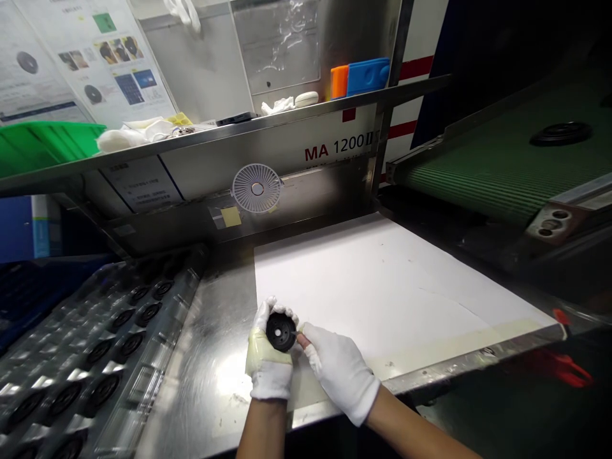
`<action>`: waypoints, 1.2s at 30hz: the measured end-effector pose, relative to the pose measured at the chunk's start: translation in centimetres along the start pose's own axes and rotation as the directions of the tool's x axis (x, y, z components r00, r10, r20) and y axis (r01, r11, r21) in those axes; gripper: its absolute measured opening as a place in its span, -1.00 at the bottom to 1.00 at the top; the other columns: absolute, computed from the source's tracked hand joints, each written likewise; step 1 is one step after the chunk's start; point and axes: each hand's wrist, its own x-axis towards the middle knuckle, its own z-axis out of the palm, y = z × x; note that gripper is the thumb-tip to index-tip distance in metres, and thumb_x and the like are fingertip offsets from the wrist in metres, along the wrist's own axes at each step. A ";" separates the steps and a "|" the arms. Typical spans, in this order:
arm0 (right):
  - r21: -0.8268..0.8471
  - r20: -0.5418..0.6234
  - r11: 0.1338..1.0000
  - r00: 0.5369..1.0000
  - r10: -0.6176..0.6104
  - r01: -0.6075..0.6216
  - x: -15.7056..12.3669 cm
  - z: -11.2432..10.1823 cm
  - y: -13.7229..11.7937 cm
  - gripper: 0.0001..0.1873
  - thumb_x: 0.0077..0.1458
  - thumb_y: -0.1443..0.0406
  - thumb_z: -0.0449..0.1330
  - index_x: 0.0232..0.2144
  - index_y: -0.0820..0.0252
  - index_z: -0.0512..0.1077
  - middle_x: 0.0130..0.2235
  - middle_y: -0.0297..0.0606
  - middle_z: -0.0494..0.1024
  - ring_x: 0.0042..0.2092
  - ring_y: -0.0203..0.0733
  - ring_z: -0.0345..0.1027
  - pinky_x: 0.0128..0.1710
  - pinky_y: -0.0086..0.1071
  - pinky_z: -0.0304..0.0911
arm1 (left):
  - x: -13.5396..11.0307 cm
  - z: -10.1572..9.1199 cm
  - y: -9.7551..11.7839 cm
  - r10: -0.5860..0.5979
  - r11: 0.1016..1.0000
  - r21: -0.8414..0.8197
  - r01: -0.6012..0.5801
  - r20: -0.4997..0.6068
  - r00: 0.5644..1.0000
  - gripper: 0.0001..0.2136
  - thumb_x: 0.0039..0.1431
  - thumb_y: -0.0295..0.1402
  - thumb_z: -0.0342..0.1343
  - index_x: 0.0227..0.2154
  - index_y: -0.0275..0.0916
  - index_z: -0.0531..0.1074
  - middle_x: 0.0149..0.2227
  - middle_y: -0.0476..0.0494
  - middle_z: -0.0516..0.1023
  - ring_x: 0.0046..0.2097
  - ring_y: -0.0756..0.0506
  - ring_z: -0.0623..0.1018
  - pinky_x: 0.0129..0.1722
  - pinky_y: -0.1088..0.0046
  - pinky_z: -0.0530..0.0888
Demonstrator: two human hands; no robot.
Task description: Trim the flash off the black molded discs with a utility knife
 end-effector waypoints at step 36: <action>0.006 -0.037 1.000 0.999 0.006 -0.005 -0.5 0.3 -1.1 -0.79 0.23 0.24 -0.07 -0.41 0.09 0.29 -0.47 -0.42 0.45 -0.46 -0.27 0.30 -0.50 -0.42 -0.07 | -1.1 -0.4 0.9 0.039 0.999 0.019 -0.040 0.029 0.999 -0.86 -0.04 -0.46 0.04 -0.37 -0.31 0.42 -0.50 -0.10 0.40 -0.43 -0.05 0.44 -0.40 0.38 0.42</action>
